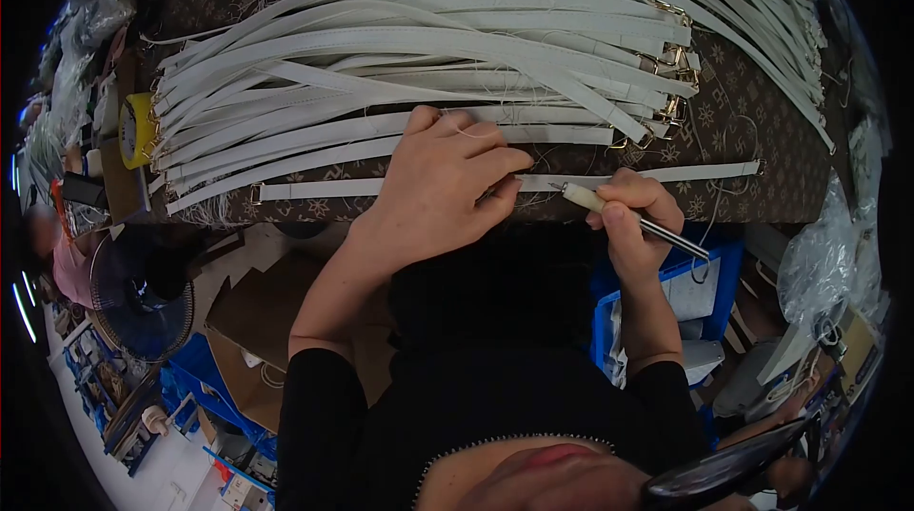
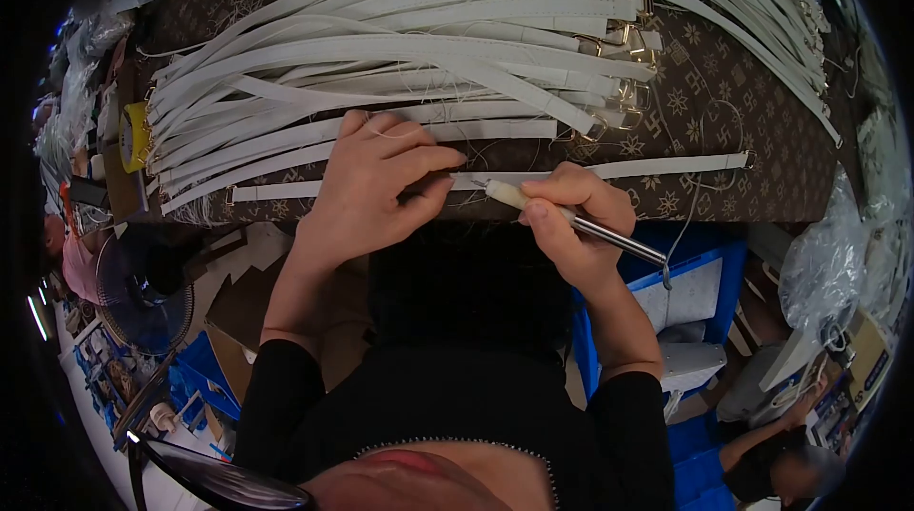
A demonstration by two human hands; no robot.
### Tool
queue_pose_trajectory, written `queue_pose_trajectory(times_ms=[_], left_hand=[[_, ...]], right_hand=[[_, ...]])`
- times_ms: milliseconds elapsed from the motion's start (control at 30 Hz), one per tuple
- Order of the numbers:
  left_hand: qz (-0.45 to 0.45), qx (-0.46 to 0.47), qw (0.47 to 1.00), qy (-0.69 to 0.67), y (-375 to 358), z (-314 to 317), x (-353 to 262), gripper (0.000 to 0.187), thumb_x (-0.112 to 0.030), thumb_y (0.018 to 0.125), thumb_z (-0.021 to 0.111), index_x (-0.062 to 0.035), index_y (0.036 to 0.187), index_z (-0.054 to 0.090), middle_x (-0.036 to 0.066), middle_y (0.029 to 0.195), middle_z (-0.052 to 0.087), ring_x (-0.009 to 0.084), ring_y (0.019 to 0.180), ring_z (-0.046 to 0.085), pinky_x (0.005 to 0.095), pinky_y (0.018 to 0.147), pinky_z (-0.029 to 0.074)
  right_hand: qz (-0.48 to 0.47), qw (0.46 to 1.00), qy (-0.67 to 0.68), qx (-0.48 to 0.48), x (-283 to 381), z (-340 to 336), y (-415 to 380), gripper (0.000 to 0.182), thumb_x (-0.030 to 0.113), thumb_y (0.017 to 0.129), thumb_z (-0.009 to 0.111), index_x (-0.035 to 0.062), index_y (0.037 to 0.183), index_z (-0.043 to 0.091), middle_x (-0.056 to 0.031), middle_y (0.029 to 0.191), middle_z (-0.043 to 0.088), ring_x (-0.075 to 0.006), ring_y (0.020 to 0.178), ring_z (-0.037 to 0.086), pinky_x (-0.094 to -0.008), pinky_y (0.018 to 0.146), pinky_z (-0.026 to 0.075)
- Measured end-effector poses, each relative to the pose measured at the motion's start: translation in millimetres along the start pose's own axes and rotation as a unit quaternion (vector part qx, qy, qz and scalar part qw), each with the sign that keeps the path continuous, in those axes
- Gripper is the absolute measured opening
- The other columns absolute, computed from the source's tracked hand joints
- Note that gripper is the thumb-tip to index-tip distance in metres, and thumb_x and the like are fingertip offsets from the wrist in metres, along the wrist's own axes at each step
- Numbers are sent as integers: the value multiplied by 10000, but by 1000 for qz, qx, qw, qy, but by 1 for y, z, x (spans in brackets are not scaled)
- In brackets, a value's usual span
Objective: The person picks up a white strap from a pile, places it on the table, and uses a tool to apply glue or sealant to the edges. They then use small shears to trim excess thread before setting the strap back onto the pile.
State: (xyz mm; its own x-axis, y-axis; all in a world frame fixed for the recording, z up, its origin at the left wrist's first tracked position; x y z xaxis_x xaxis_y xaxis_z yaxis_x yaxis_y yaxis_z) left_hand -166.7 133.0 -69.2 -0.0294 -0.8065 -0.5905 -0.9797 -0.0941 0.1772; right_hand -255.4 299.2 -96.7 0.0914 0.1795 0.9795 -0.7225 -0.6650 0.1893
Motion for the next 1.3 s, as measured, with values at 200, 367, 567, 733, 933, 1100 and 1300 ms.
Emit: queue_pose_trajectory(times_ms=[200, 367, 567, 733, 933, 1100, 1300], left_hand=[[33, 4, 999, 8, 4, 4, 0, 170, -99, 675, 715, -149, 833, 677, -22, 753, 577, 166, 729, 533, 306, 722, 350], [57, -32, 997, 35, 2, 7, -2, 177, -78, 633, 721, -163, 764, 637, -37, 742, 563, 148, 702, 525, 301, 714, 349], [84, -76, 992, 52, -3, 10, -3, 218, -59, 596, 717, -158, 757, 609, -45, 737, 550, 148, 674, 516, 295, 698, 351], [89, -81, 991, 57, -4, 10, -3, 223, -58, 587, 718, -155, 753, 605, -44, 739, 550, 148, 671, 518, 297, 693, 352], [90, -81, 991, 61, -4, 11, -3, 192, -75, 604, 711, -143, 732, 586, -34, 737, 547, 149, 693, 519, 300, 705, 360], [92, -81, 991, 56, -3, 11, -2, 240, -51, 569, 711, -152, 745, 583, -37, 742, 551, 148, 678, 526, 304, 697, 344], [86, -70, 993, 41, -3, 12, 0, 248, -47, 567, 708, -154, 748, 577, -32, 743, 546, 153, 677, 523, 307, 700, 343]], right_hand=[[-22, 999, -34, 22, 1, 3, 1, 121, 80, 856, 582, -38, 875, 593, -71, 651, 566, -103, 563, 518, -200, 505, 406], [-20, 998, -53, 27, 3, 3, 2, 110, 63, 845, 579, -40, 879, 596, -76, 655, 581, -106, 559, 529, -201, 512, 410], [-47, 992, -114, 39, 4, 7, 3, 105, 43, 819, 607, -39, 885, 607, -85, 650, 595, -117, 562, 545, -212, 511, 405], [-65, 984, -158, 45, 6, 11, 3, 102, 46, 800, 637, -17, 880, 626, -77, 666, 612, -119, 549, 532, -225, 509, 397], [-76, 980, -178, 48, 8, 14, 4, 112, 54, 783, 660, -7, 872, 629, -73, 664, 597, -132, 549, 528, -236, 502, 391], [-88, 976, -194, 52, 9, 15, 4, 116, 64, 774, 671, 5, 866, 633, -75, 659, 587, -145, 547, 528, -243, 505, 391], [-86, 974, -202, 55, 9, 16, 4, 118, 75, 771, 676, 12, 862, 635, -71, 656, 585, -147, 546, 528, -246, 506, 392]])
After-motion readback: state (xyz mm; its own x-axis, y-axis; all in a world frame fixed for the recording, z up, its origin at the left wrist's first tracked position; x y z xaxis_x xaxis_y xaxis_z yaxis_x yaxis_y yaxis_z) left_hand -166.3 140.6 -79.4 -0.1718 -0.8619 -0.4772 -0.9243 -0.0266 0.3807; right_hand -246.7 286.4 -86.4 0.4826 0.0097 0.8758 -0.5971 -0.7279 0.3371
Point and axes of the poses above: each hand's wrist, its own y-axis towards the middle knuckle, its own z-axis out of the palm, x = y × z, the point moved 6 cm from there along y, towards the middle knuckle
